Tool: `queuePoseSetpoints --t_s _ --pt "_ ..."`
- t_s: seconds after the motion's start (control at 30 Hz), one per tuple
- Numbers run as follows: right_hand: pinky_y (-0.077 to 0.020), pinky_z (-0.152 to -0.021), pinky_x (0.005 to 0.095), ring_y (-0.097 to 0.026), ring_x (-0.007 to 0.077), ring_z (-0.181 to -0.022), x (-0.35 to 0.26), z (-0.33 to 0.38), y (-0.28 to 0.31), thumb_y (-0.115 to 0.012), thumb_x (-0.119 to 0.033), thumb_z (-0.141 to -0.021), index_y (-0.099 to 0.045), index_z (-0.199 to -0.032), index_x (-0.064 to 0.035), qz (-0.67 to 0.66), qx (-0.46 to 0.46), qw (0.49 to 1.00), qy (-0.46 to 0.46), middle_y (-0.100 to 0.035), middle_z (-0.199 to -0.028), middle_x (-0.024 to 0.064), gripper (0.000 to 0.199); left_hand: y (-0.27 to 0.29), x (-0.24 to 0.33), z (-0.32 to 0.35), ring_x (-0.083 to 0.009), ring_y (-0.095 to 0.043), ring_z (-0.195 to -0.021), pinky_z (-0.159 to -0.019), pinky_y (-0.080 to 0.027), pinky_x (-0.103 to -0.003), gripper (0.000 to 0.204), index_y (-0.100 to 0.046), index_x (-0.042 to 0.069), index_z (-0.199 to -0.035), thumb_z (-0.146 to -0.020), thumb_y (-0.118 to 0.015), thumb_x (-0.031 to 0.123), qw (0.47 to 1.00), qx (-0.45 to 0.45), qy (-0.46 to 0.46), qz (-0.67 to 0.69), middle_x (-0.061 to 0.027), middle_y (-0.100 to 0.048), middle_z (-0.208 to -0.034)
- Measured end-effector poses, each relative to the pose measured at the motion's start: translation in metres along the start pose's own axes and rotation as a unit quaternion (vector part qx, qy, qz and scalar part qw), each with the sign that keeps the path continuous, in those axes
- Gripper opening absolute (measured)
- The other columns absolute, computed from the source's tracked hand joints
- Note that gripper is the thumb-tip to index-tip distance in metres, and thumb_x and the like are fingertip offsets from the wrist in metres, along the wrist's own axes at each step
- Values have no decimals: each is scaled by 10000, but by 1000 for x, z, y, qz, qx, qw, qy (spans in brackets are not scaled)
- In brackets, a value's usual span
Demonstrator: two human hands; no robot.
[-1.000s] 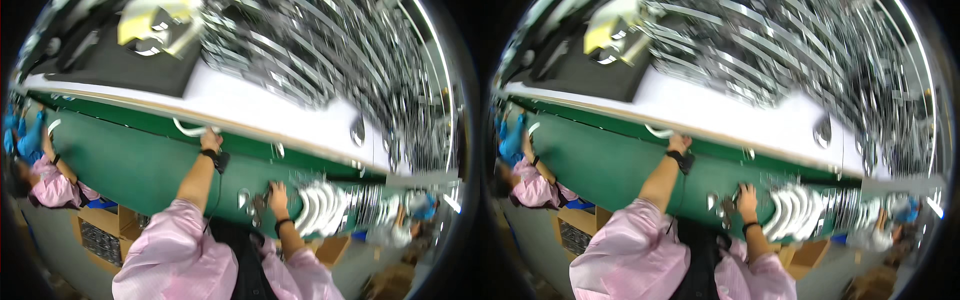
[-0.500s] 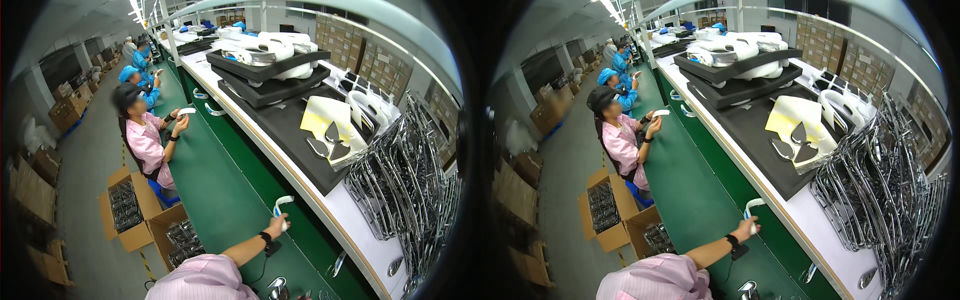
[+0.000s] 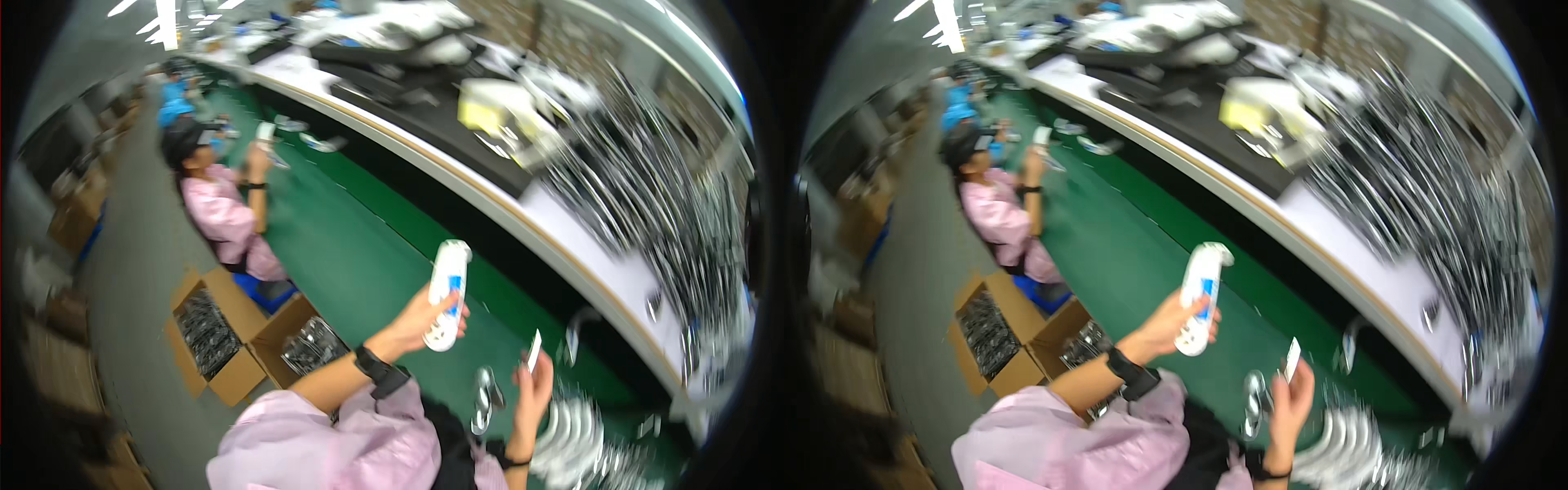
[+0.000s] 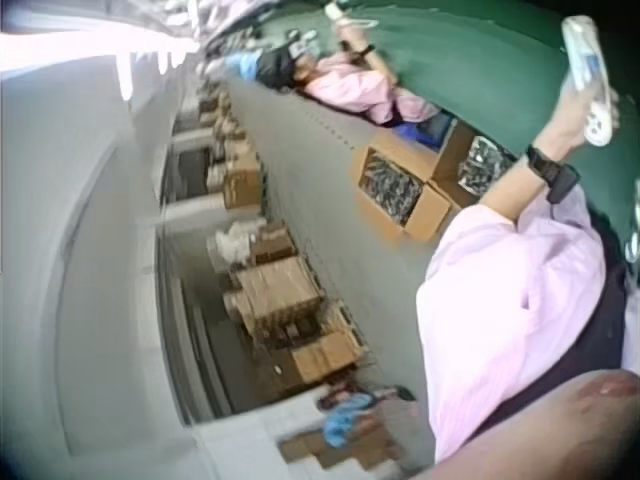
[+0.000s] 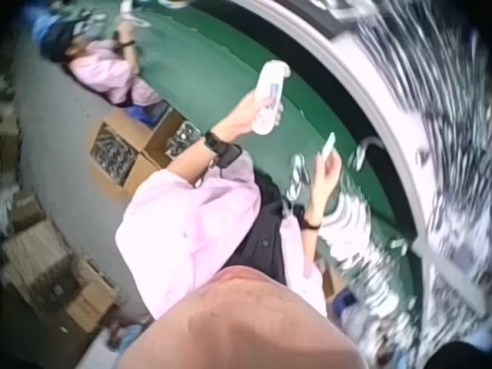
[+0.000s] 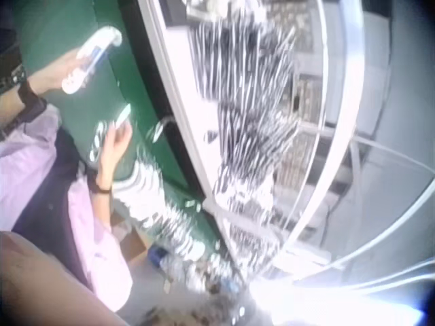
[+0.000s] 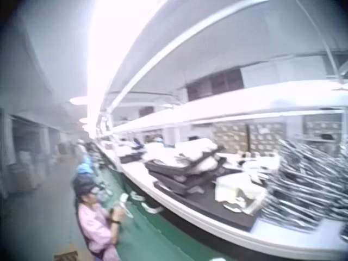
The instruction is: Assembling plastic and metal components for an electronic device at a factory workbench.
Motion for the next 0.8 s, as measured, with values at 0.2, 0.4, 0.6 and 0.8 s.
queuePoseSetpoints --t_s 0.2,0.4,0.6,0.8 --pt "-488 -674 280 -601 193 -812 -74 18 -56 -801 -77 -694 -603 -1160 -7 237 -2 940 246 -572 -1038 116 511 -53 -18 28 -257 -594 -1031 -909 -492 -421 327 -369 83 -1271 -1008 -290 260 996 -60 -32 55 -164 -579 -1112" --pt "-516 -699 322 -616 237 -833 -59 25 -42 -827 -121 -679 -634 -1152 -20 264 45 940 211 -569 -1020 131 521 -85 -44 19 -247 -612 -1033 -881 -517 -422 419 -437 76 -1245 -1038 -221 370 996 -83 12 18 -144 -582 -1164" --pt "-503 -714 324 -599 234 -862 -57 49 -52 -834 -100 -661 -643 -1134 -17 282 38 937 204 -551 -1021 119 517 -84 -47 50 -189 -590 -1005 -822 -513 -330 447 -321 88 -1354 -1008 -415 355 990 -135 -13 36 -109 -555 -1166" --pt "-458 -641 248 -524 142 -798 -46 56 -58 -756 27 -621 -611 -1139 -16 265 -14 943 201 -498 -989 70 540 -71 -44 62 -146 -535 -1068 -896 -482 -311 668 -115 102 -1476 -957 -535 119 984 -116 -90 -99 -94 -489 -1195"
Point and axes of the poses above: each hand's wrist, its own z-axis away from the middle knuckle, its own y-axis out of the back of the hand, x = y × z, the point moved 2 cm from there along -z, towards the middle knuckle
